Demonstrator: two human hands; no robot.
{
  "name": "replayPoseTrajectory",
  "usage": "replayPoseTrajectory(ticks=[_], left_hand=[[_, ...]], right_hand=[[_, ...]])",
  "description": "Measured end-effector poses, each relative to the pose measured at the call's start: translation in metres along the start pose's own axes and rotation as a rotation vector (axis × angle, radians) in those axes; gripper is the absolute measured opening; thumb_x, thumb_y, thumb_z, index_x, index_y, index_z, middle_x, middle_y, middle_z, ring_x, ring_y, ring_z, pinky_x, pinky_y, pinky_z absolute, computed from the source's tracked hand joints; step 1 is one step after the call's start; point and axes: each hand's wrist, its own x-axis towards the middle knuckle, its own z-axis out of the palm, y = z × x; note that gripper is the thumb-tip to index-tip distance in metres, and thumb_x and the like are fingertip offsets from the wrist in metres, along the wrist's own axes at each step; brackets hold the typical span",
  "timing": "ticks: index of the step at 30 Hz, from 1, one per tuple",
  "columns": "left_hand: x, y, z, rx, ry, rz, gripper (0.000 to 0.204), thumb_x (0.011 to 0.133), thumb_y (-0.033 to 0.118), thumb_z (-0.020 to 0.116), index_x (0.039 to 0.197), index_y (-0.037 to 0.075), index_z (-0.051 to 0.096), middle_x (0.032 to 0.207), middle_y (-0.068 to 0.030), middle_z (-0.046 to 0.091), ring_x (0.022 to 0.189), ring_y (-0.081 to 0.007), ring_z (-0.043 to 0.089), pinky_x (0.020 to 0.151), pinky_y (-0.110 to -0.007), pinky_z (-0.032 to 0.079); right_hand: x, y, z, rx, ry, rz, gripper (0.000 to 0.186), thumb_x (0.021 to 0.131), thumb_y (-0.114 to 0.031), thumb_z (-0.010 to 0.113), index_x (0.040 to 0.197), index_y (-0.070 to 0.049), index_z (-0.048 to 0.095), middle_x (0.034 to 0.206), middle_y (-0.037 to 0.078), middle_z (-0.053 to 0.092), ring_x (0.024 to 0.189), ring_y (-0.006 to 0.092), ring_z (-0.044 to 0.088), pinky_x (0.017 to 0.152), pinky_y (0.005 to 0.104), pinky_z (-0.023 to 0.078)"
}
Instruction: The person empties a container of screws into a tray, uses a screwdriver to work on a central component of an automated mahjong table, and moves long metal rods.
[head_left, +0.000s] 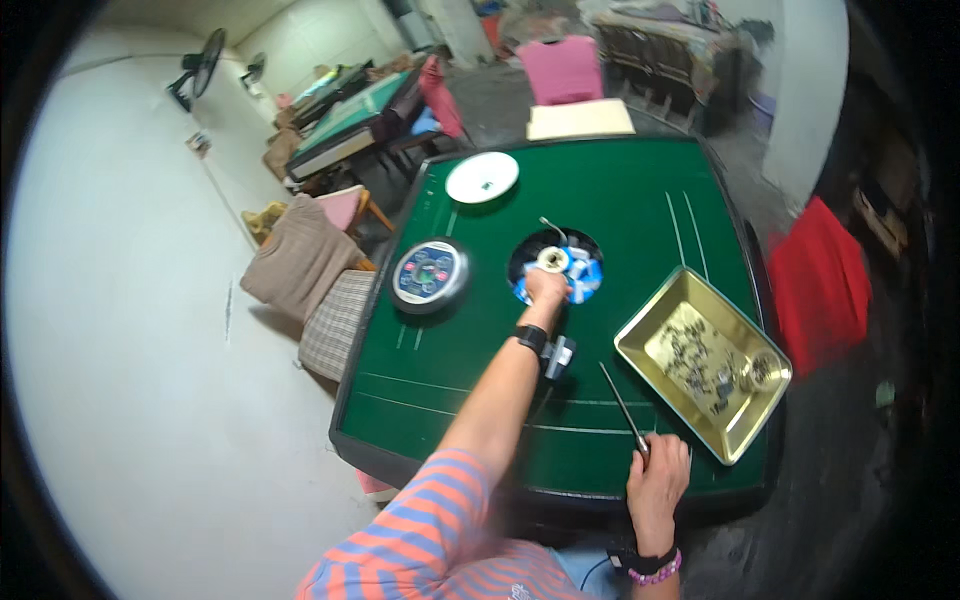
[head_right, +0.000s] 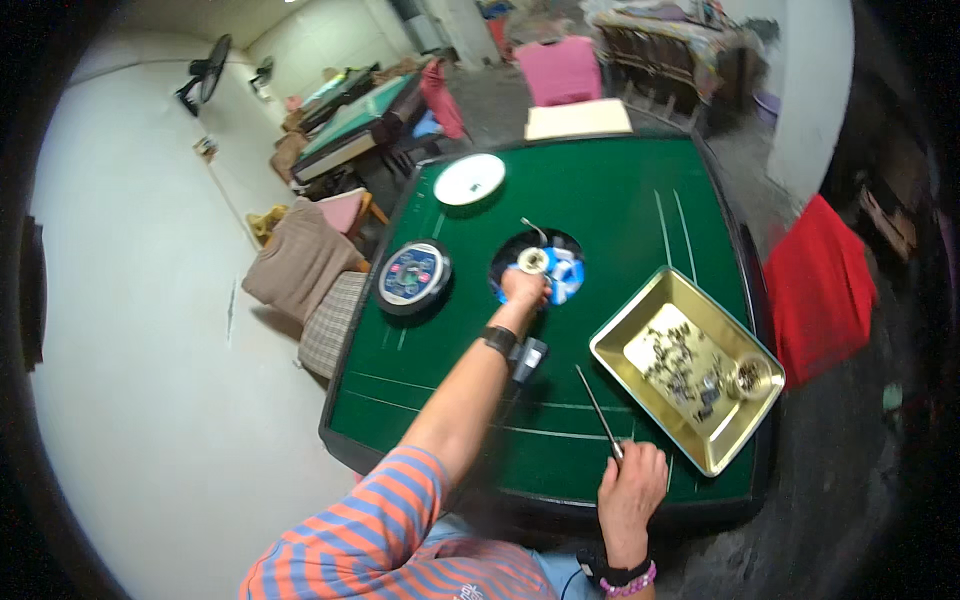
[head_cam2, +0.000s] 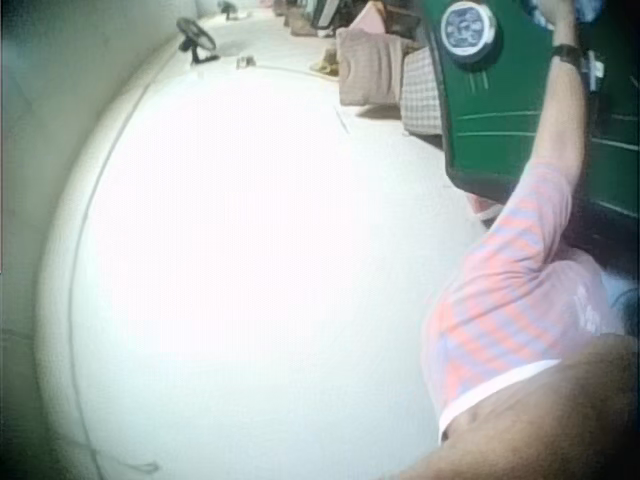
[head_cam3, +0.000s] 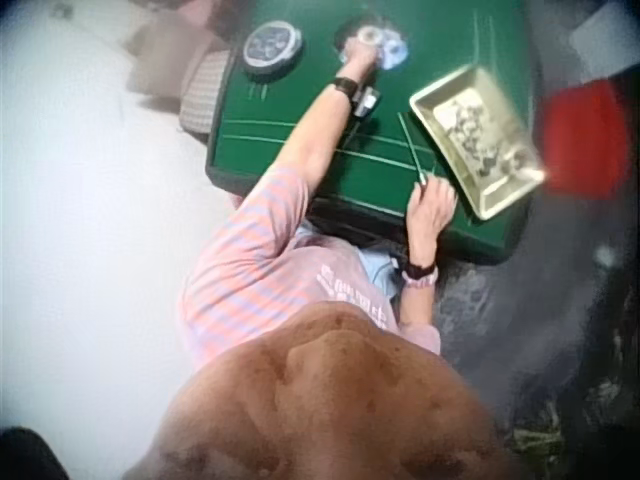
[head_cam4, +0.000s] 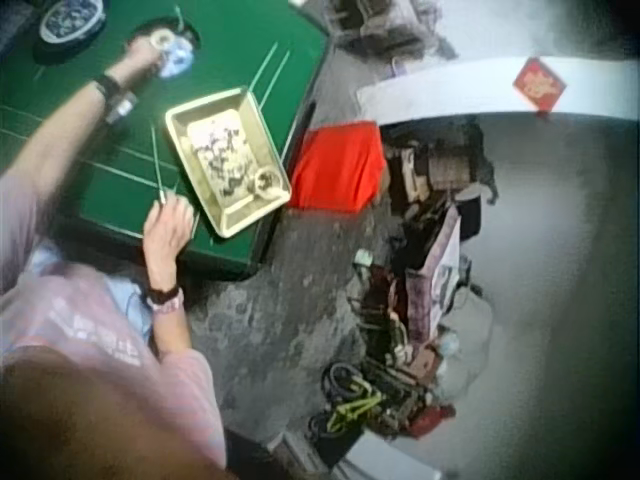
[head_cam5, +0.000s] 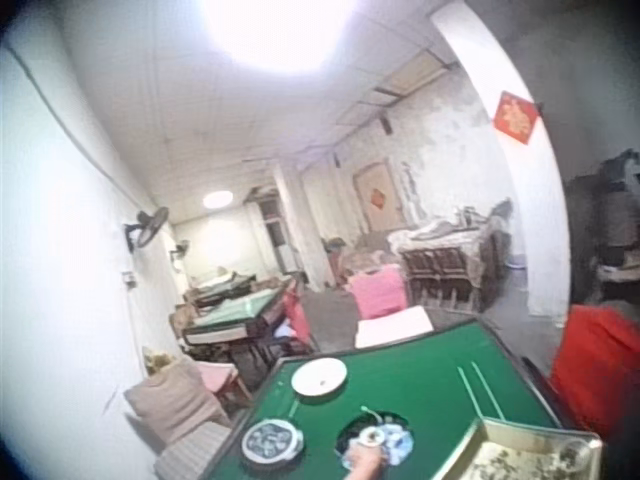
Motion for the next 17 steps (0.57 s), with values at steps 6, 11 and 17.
replayPoseTrajectory(ticks=[6,11,17], left_hand=[[0.020,-0.032,0.001,0.062,0.206,0.101,0.020,0.080,0.005,0.068,0.060,0.000,0.065,0.054,-0.0106,0.064,0.044,-0.0202,0.064,0.039,-0.035,0.048],[0.027,-0.035,0.011,0.107,0.074,0.029,0.010,0.082,0.011,0.065,0.081,0.003,0.072,0.072,-0.0147,0.071,0.059,-0.0242,0.070,0.054,-0.038,0.056],[-0.022,0.017,-0.011,0.435,-0.031,0.062,0.040,0.077,0.022,0.065,0.115,0.010,0.069,0.112,-0.0221,0.068,0.108,-0.0322,0.066,0.096,-0.034,0.050]], right_hand=[[-0.005,-0.004,0.006,-0.001,-0.013,-0.007,0.028,0.073,-0.003,0.070,0.099,-0.002,0.058,0.095,0.014,0.052,0.093,0.0341,0.051,0.082,0.0435,0.041],[-0.005,-0.006,0.005,-0.021,0.007,0.010,0.027,0.073,0.000,0.070,0.097,0.000,0.058,0.094,0.014,0.053,0.093,0.0338,0.052,0.082,0.0434,0.042],[-0.003,0.000,0.007,-0.053,0.029,-0.003,0.028,0.073,0.001,0.069,0.098,-0.001,0.058,0.095,0.014,0.053,0.093,0.0339,0.051,0.082,0.0445,0.042]])
